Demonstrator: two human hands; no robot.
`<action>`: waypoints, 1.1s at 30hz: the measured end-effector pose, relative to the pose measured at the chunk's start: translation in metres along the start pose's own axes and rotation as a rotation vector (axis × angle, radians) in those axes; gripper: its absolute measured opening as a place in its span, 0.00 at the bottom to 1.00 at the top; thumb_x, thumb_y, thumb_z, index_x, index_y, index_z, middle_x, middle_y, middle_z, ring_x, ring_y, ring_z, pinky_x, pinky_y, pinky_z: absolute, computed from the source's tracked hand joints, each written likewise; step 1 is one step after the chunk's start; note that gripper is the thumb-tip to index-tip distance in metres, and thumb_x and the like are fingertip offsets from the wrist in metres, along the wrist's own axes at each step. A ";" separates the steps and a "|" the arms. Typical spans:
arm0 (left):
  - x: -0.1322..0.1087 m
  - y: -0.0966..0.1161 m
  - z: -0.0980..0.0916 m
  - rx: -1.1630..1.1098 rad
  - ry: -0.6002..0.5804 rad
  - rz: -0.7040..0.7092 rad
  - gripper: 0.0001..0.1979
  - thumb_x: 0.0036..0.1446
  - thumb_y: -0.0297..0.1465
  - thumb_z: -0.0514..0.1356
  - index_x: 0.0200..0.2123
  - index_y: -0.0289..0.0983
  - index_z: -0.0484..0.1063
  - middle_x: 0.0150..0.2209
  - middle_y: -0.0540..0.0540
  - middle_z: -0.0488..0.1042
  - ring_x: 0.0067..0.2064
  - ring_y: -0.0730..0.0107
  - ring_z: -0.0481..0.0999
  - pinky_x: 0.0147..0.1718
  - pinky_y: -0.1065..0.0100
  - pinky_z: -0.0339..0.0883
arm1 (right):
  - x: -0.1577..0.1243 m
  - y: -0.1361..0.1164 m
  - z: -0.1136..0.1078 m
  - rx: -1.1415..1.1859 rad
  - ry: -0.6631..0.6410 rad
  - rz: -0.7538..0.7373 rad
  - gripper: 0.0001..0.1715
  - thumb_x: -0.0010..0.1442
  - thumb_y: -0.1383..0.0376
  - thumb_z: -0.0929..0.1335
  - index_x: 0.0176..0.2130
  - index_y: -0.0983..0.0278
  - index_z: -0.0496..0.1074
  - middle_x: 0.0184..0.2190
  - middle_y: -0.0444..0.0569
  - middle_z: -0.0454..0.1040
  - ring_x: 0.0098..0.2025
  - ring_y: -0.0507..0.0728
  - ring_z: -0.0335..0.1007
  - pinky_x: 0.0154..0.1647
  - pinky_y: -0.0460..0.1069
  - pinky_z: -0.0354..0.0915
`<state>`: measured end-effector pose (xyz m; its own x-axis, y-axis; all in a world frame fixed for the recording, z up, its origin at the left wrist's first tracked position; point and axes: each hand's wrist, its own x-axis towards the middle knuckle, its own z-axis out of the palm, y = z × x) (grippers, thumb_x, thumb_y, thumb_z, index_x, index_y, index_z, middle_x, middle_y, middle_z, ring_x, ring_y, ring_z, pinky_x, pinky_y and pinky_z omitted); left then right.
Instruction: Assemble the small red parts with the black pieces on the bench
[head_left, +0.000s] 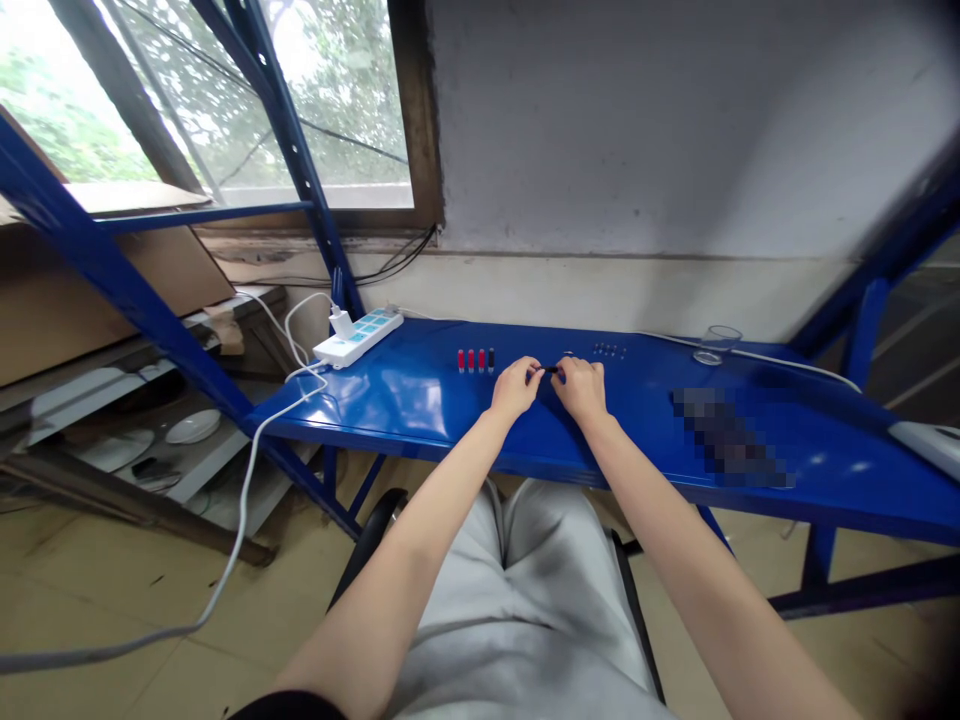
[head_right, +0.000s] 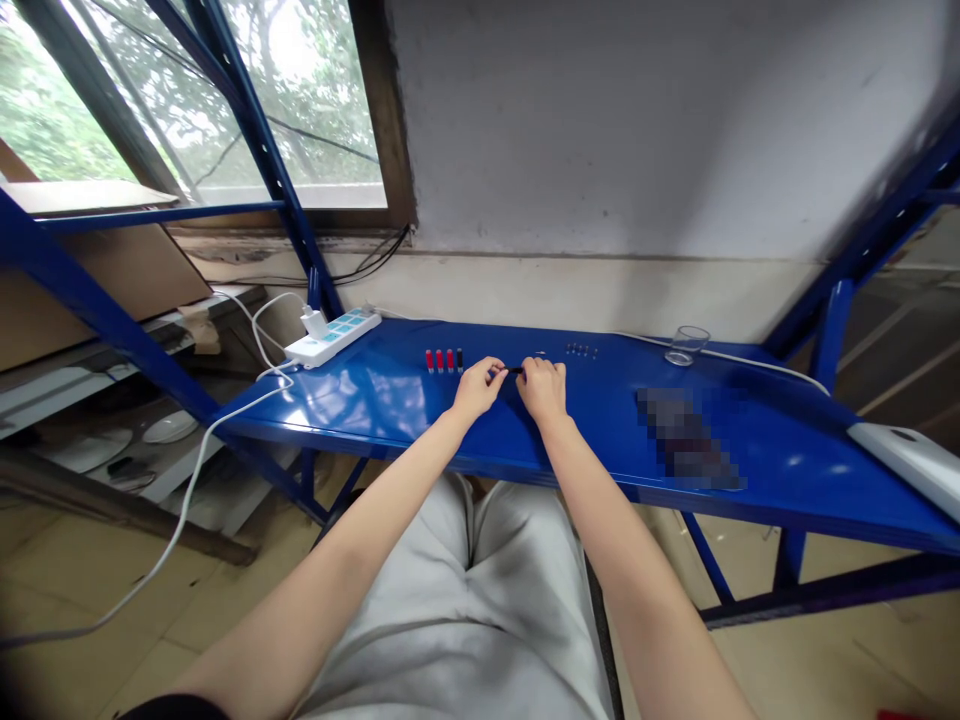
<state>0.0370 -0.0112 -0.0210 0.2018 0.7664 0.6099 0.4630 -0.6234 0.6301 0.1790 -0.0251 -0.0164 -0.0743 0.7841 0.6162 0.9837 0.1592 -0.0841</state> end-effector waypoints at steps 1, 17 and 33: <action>0.000 0.000 0.000 0.000 -0.004 -0.005 0.07 0.55 0.30 0.55 0.37 0.37 0.70 0.32 0.47 0.73 0.29 0.74 0.70 0.31 0.72 0.63 | 0.000 0.000 0.001 0.006 0.001 0.002 0.07 0.55 0.68 0.60 0.33 0.66 0.66 0.31 0.53 0.72 0.35 0.58 0.64 0.37 0.51 0.45; 0.001 0.008 -0.027 -0.537 0.559 -0.371 0.17 0.59 0.41 0.47 0.29 0.35 0.66 0.22 0.52 0.65 0.19 0.81 0.63 0.21 0.75 0.58 | 0.037 -0.014 0.017 0.549 -0.259 0.304 0.08 0.46 0.61 0.69 0.23 0.64 0.68 0.25 0.47 0.73 0.29 0.54 0.68 0.30 0.46 0.58; 0.007 0.002 -0.029 -0.763 0.709 -0.594 0.13 0.56 0.37 0.48 0.25 0.35 0.62 0.17 0.55 0.60 0.15 0.82 0.60 0.19 0.76 0.56 | 0.050 -0.053 0.038 0.466 -0.381 0.254 0.05 0.47 0.61 0.69 0.26 0.61 0.73 0.29 0.46 0.75 0.35 0.55 0.70 0.31 0.46 0.58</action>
<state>0.0143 -0.0117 -0.0020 -0.5012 0.8589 0.1050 -0.3570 -0.3158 0.8791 0.1171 0.0286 -0.0111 0.0143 0.9757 0.2188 0.8104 0.1169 -0.5741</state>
